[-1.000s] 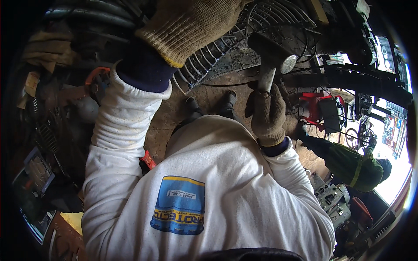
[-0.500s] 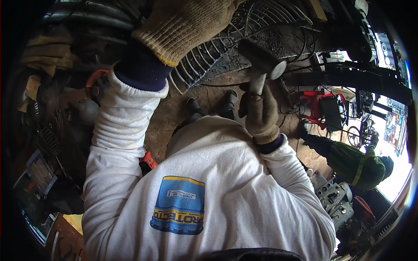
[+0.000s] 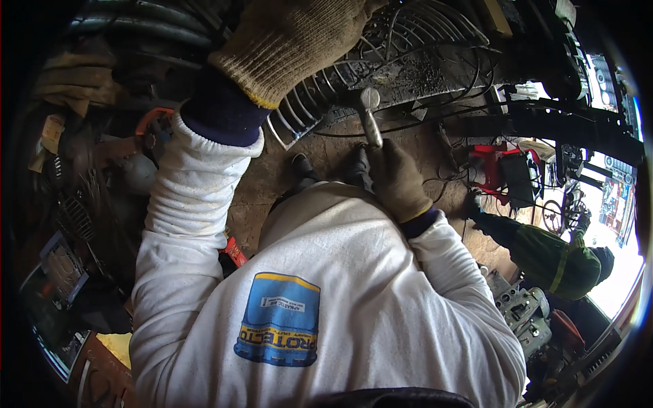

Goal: The person hammers a metal fan guard on a workbench, using a hammer to shape the metal. The person welds a metal rod to the guard with a welding torch.

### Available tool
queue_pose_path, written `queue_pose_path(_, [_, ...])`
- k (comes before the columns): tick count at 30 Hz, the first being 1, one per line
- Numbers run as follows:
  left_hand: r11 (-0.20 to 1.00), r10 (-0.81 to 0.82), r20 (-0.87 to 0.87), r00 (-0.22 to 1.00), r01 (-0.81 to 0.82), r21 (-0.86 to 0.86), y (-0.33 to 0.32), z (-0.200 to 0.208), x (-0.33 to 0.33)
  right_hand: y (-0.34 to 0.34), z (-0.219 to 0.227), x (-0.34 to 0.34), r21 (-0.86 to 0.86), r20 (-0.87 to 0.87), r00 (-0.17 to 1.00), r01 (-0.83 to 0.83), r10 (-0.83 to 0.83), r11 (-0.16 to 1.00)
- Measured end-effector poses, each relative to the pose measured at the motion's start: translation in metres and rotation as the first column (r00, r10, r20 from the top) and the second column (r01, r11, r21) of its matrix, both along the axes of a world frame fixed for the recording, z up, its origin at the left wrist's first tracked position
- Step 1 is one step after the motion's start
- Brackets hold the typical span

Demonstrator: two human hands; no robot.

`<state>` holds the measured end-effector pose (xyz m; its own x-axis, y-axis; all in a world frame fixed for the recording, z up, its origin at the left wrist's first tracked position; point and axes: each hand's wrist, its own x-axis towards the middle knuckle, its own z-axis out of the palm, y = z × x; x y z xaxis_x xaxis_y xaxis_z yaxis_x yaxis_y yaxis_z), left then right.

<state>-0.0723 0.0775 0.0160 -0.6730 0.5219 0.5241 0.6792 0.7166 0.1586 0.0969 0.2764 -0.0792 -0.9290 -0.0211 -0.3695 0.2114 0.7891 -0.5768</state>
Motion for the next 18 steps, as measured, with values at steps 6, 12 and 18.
queue_pose_path(6, [0.964,0.144,0.038,0.989,-0.132,-0.233,0.002,0.007,0.005,0.003,0.009,0.006,-0.548,-0.158,0.956,0.123,-0.246,0.828])
queue_pose_path(12, [0.998,-0.031,-0.002,1.0,0.031,0.046,-0.003,0.0,0.0,0.004,-0.005,0.006,-0.098,0.012,1.0,0.0,0.002,0.995])
queue_pose_path(18, [0.994,-0.044,0.04,0.998,0.039,0.105,-0.006,0.002,0.004,-0.002,0.021,0.006,-0.57,-0.077,0.975,0.13,-0.21,0.812])
